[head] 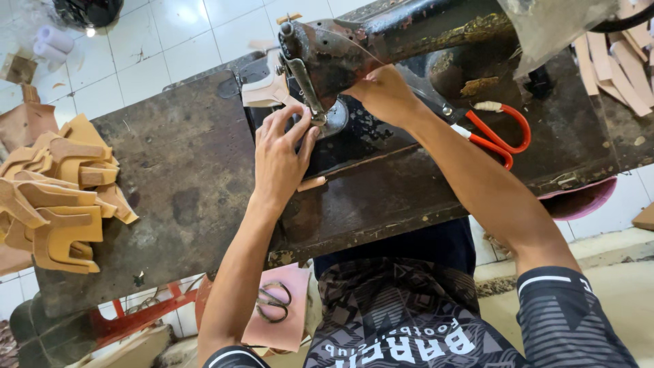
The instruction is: The person sews light-brown shoe parts using a sewing machine, repeatedly aligning pieces under the needle, stitching, and trimming excess material with scissors. The person handles multiple shoe parts one at a time, placing finished pieces aside.
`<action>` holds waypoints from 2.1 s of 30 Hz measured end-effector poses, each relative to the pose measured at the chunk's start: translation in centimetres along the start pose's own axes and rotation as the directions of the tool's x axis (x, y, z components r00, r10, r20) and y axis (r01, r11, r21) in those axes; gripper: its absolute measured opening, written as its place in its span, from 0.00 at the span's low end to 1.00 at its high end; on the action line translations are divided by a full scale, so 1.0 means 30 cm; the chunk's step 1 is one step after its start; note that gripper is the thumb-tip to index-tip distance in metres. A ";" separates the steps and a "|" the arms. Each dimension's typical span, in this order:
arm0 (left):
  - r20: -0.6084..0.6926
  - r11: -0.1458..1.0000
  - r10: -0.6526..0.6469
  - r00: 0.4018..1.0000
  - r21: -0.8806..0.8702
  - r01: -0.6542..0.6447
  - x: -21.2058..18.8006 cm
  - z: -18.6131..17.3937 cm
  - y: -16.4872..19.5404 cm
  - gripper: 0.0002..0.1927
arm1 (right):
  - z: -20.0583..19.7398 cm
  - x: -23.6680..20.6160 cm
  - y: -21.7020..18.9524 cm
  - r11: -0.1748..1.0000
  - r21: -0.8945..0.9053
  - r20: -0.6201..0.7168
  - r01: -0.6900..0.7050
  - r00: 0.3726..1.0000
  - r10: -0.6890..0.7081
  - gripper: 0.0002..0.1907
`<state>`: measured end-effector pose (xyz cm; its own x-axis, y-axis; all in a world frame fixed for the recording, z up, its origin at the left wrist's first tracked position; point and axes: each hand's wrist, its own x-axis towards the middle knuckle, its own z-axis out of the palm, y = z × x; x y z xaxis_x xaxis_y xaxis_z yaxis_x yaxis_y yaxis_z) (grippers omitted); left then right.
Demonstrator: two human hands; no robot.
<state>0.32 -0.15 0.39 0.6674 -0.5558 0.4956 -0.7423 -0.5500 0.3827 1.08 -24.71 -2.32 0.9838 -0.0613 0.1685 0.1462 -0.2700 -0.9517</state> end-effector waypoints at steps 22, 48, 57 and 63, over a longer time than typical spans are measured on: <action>0.037 0.961 0.000 0.999 0.275 -0.010 -0.071 0.003 0.097 0.15 | 0.007 -0.022 0.021 0.998 -0.067 0.057 -0.019 0.998 0.023 0.10; 0.281 0.980 -0.098 0.955 -0.142 0.142 -0.033 -0.071 0.105 0.19 | 0.013 -0.029 0.011 0.999 -0.014 0.032 0.044 0.999 -0.043 0.09; 0.203 0.972 -0.104 0.974 -0.185 0.142 -0.037 -0.035 0.130 0.18 | 0.017 -0.025 0.030 0.969 0.158 0.053 0.189 0.979 -0.199 0.09; 0.188 0.993 -0.074 0.979 -0.080 0.090 -0.039 -0.029 0.146 0.19 | -0.006 -0.022 0.007 0.932 -0.312 0.016 -0.185 0.980 0.200 0.26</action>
<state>-3.76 -1.37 2.16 0.7195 -0.6210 0.3109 -0.6817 -0.5461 0.4870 0.43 -24.89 -2.60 0.9947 -0.0987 -0.0290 -0.0781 -0.5398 -0.8382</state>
